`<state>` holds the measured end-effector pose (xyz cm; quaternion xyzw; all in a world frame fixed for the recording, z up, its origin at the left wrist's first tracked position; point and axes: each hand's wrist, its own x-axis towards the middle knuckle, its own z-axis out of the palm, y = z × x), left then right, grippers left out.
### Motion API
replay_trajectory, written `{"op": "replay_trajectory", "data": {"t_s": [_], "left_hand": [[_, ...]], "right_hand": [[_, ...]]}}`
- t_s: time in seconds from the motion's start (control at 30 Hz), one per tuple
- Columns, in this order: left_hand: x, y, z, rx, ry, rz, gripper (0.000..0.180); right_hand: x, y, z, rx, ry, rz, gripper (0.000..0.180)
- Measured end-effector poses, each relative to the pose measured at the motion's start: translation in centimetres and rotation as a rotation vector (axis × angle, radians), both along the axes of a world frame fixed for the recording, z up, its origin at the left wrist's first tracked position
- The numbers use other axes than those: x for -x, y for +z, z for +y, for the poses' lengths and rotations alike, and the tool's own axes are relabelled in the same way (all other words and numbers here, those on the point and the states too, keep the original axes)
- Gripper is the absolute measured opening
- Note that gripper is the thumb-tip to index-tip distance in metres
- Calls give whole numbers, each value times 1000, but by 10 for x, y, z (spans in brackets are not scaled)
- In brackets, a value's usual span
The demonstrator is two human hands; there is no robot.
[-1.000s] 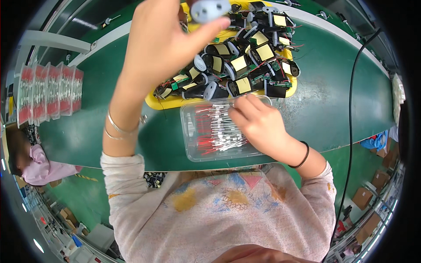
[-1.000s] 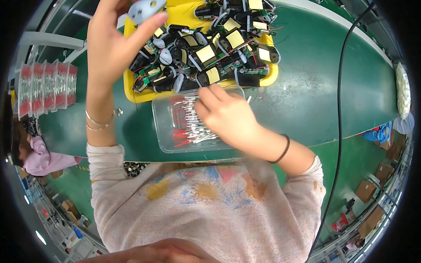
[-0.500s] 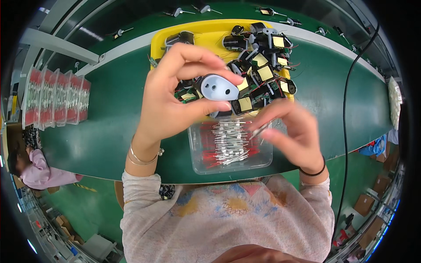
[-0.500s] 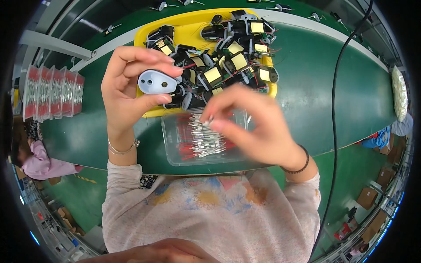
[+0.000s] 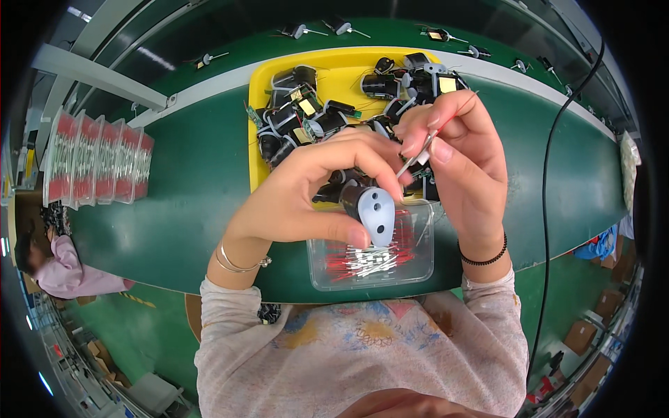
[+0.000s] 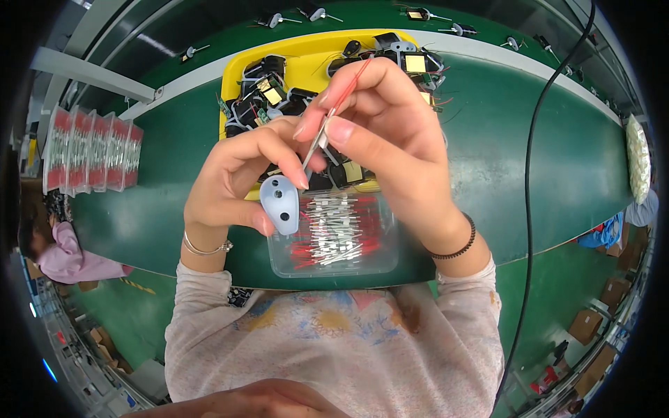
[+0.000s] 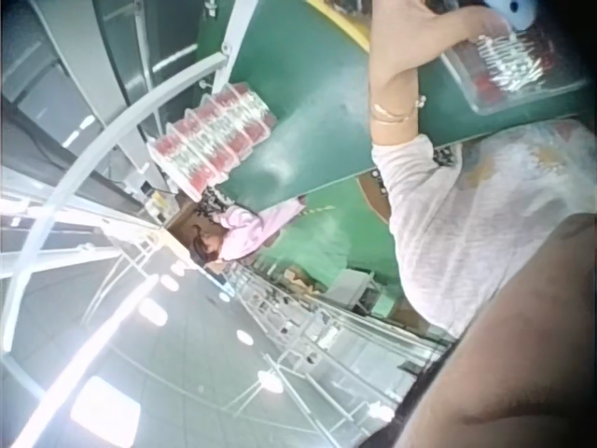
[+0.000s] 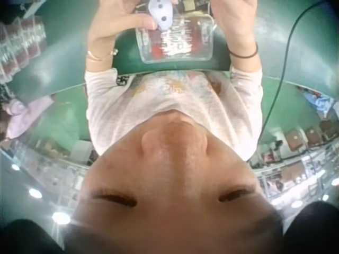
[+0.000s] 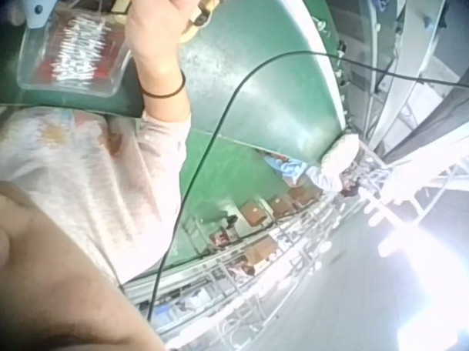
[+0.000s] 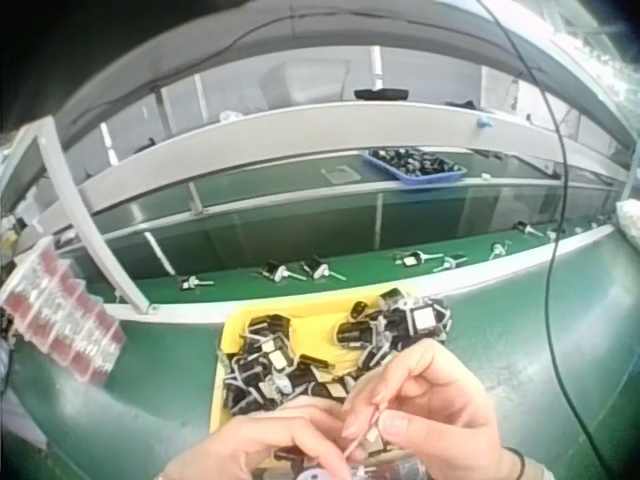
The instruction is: The person repeatedly picks small electronic components from a yellow bin, inserts a red wire into a hole on the component using a metal tool, and places the component back into the bin. This process is repeated continuously throughout the clip.
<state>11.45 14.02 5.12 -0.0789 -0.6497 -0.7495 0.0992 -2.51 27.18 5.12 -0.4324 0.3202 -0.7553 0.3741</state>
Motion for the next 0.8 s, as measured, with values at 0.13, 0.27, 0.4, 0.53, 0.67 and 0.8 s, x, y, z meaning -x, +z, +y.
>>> {"op": "replay_trajectory", "data": {"t_s": [0.13,0.27,0.4,0.53,0.67,0.8], "left_hand": [[1,-3,0,-17,-26,29,42],[2,-6,1,-206,-18,56,43],[-2,-3,5,-294,-78,-54,41],[-6,3,7,-300,-129,-148,40],[-8,8,-4,167,21,36,46],[-13,17,-9,301,225,-23,49]], "right_hand": [[-17,14,1,-159,-232,-5,27],[-9,-2,4,-71,-856,1083,20],[-2,-11,-11,388,-1142,1379,31],[-2,-10,-6,362,-1086,1427,30],[4,-1,1,213,-902,1187,23],[4,2,4,-37,-409,439,17]]}}
